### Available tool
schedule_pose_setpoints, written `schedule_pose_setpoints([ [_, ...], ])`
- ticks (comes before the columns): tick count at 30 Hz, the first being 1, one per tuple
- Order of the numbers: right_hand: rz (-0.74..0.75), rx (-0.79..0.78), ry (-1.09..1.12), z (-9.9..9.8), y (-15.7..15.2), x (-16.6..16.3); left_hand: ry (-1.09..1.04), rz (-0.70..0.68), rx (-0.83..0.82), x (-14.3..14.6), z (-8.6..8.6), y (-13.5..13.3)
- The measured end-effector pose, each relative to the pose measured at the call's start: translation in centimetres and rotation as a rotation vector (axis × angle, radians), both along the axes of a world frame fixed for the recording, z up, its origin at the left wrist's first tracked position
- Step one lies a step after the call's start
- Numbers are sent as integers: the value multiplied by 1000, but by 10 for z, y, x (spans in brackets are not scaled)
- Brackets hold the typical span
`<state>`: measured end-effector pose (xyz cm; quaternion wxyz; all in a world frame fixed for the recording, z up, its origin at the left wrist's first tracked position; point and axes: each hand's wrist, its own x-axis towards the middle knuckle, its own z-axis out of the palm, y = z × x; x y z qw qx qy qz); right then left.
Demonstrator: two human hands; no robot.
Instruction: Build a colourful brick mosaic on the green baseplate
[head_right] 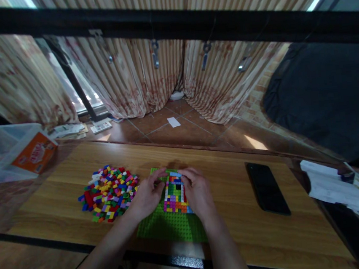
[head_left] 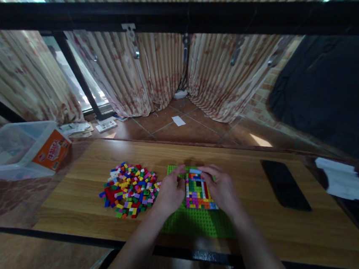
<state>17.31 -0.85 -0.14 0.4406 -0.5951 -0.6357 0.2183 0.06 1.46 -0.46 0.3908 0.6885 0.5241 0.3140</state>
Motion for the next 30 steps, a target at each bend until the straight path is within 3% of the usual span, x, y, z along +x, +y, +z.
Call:
schedule_pose_setpoints([
  [10, 52, -47, -44, -3, 4, 0, -45, 64, 23, 7, 0, 8],
  [19, 65, -108, 72, -2, 8, -1, -122, 70, 66, 10, -2, 11],
  [30, 48, -254, 223, -7, 9, -1, -254, 58, 2, 11, -10, 16],
])
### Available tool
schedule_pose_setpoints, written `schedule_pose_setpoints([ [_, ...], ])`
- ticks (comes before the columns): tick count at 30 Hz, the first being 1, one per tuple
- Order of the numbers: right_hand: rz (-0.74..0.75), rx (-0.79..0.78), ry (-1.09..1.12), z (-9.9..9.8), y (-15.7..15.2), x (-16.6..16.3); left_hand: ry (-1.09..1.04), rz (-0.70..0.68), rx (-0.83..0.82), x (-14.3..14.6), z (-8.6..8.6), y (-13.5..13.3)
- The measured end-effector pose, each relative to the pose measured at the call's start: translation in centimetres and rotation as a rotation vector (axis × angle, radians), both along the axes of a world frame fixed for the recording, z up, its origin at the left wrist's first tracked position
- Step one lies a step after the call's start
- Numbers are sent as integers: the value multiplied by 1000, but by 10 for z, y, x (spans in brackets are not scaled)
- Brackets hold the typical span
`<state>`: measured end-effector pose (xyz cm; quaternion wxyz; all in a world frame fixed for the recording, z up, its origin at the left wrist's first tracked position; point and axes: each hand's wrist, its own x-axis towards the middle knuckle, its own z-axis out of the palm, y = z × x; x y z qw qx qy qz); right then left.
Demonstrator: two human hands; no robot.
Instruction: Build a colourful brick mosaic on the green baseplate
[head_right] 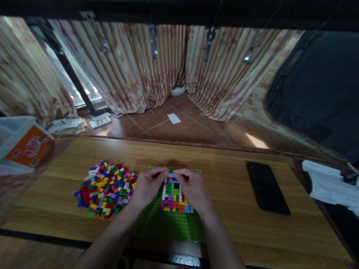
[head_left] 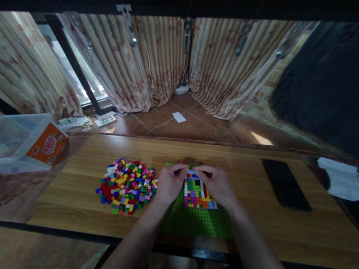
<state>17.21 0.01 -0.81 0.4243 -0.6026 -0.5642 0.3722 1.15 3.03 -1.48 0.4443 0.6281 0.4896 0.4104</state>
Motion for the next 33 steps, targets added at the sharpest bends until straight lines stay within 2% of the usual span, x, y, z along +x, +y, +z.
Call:
schedule_pose_setpoints([
  [11, -61, -68, 133, -9, 3, 1, 62, -52, 44, -2, 2, -2],
  [29, -11, -24, 8, -9, -1, 3, 162, -64, 93, -1, 5, -8],
  [33, -33, 1, -45, -12, -7, 3, 248, -52, 119, 3, 6, -13],
])
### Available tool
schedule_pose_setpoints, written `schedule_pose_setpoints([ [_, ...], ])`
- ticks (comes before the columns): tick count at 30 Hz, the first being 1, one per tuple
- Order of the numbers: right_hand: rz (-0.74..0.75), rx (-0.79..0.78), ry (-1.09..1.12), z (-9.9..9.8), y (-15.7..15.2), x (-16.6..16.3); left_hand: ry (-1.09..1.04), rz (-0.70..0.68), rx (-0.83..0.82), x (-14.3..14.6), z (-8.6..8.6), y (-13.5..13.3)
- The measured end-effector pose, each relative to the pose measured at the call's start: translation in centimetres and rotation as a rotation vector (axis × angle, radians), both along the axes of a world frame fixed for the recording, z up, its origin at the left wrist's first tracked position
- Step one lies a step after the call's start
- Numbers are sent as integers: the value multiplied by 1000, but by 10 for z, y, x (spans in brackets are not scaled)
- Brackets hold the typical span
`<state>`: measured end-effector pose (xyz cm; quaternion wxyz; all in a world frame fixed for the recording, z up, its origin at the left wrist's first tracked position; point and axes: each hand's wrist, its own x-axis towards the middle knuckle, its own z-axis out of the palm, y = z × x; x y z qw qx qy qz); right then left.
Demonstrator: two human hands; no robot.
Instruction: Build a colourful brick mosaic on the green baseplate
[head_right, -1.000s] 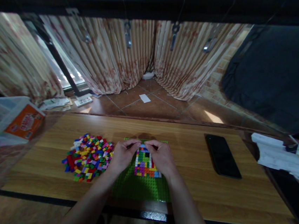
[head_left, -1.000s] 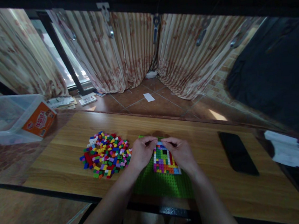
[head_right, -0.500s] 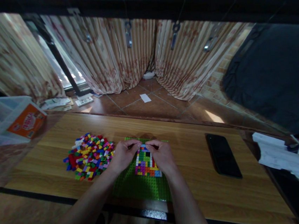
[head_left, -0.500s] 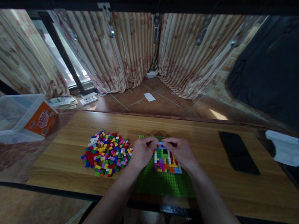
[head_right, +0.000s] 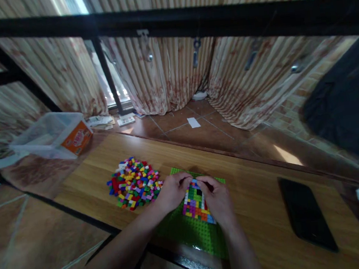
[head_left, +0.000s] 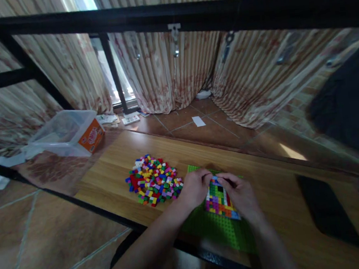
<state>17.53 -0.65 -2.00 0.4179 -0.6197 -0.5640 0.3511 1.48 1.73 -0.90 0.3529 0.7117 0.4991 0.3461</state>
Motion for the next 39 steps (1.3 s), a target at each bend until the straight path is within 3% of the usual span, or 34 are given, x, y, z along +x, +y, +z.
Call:
schedule_pose_setpoints([
  [8, -97, -26, -103, -3, 11, 17, 46, -3, 50, 11, -2, -2],
  [14, -137, -90, -135, -1, 20, 25, 5, -66, 41, -2, 3, -3],
  [20, -121, -108, -221, -2, 19, 25, -45, 86, 87, -52, 11, 13],
  [24, -113, -96, -241, -3, 20, 26, -105, 353, 58, -113, 20, 27],
  [27, -94, -60, -270, -6, 21, 29, 52, 548, -92, -162, 29, 22],
  [31, -76, -51, -307, -9, 21, 31, 487, 655, -335, -202, 38, 0],
  [39, -66, -14, -339, -10, 20, 30, 737, 614, -415, -200, 42, -11],
])
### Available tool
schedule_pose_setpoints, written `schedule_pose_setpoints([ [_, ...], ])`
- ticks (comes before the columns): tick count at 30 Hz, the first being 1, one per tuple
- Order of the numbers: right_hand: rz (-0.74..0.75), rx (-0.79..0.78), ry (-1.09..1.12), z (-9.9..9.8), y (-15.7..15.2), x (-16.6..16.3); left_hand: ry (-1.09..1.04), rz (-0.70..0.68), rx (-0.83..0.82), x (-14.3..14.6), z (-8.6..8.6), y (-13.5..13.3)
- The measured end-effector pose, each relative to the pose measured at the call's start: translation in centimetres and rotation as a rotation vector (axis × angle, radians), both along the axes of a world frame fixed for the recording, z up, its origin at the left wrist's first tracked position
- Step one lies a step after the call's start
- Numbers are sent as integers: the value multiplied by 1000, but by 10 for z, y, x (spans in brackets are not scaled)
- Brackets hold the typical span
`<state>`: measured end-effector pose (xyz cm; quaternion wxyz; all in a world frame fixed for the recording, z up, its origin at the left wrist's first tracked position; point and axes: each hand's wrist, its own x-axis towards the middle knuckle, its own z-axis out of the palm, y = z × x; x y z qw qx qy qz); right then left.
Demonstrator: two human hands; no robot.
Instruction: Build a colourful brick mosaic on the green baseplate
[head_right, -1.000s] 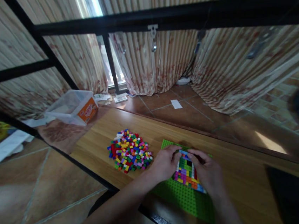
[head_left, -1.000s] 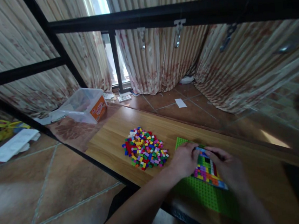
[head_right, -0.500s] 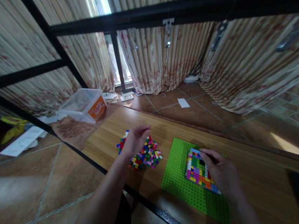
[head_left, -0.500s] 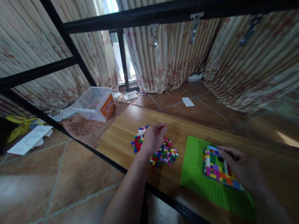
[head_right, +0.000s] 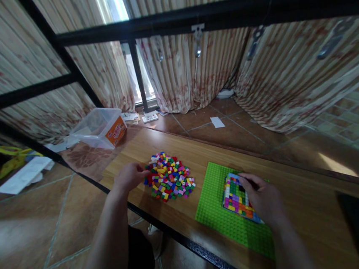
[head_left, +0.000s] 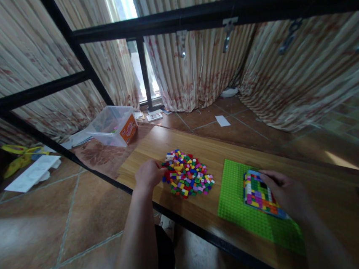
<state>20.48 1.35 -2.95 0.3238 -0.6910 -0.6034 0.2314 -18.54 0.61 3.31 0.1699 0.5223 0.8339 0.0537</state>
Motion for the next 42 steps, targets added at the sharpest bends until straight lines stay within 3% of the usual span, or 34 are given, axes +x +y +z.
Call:
schedule_pose_setpoints([
  [15, 17, 52, 116, 10, -3, -12, 92, 12, -63, 23, 2, 15],
  [22, -117, 194, 214, 18, -2, -9, 13, 34, 149, 16, 12, 12],
  [25, -225, 304, 298, 27, -3, -10, -239, 74, 337, 17, 19, 12],
  [28, -299, 368, 406, 40, -5, -18, -679, 40, 502, 34, 18, 12],
  [30, -291, 366, 489, 47, -7, -26, -1000, -26, 504, 56, 13, 10],
  [32, -172, 310, 572, 53, -12, -35, -1307, -24, 455, 84, 8, 6],
  [36, 252, 140, 613, 64, -23, -52, -1763, 35, 250, 135, 1, -3],
  [39, 438, 64, 518, 70, -29, -62, -1891, 32, 109, 156, -2, -8],
  [42, 454, 49, 469, 71, -31, -66, -1927, 32, 48, 166, -2, -9],
])
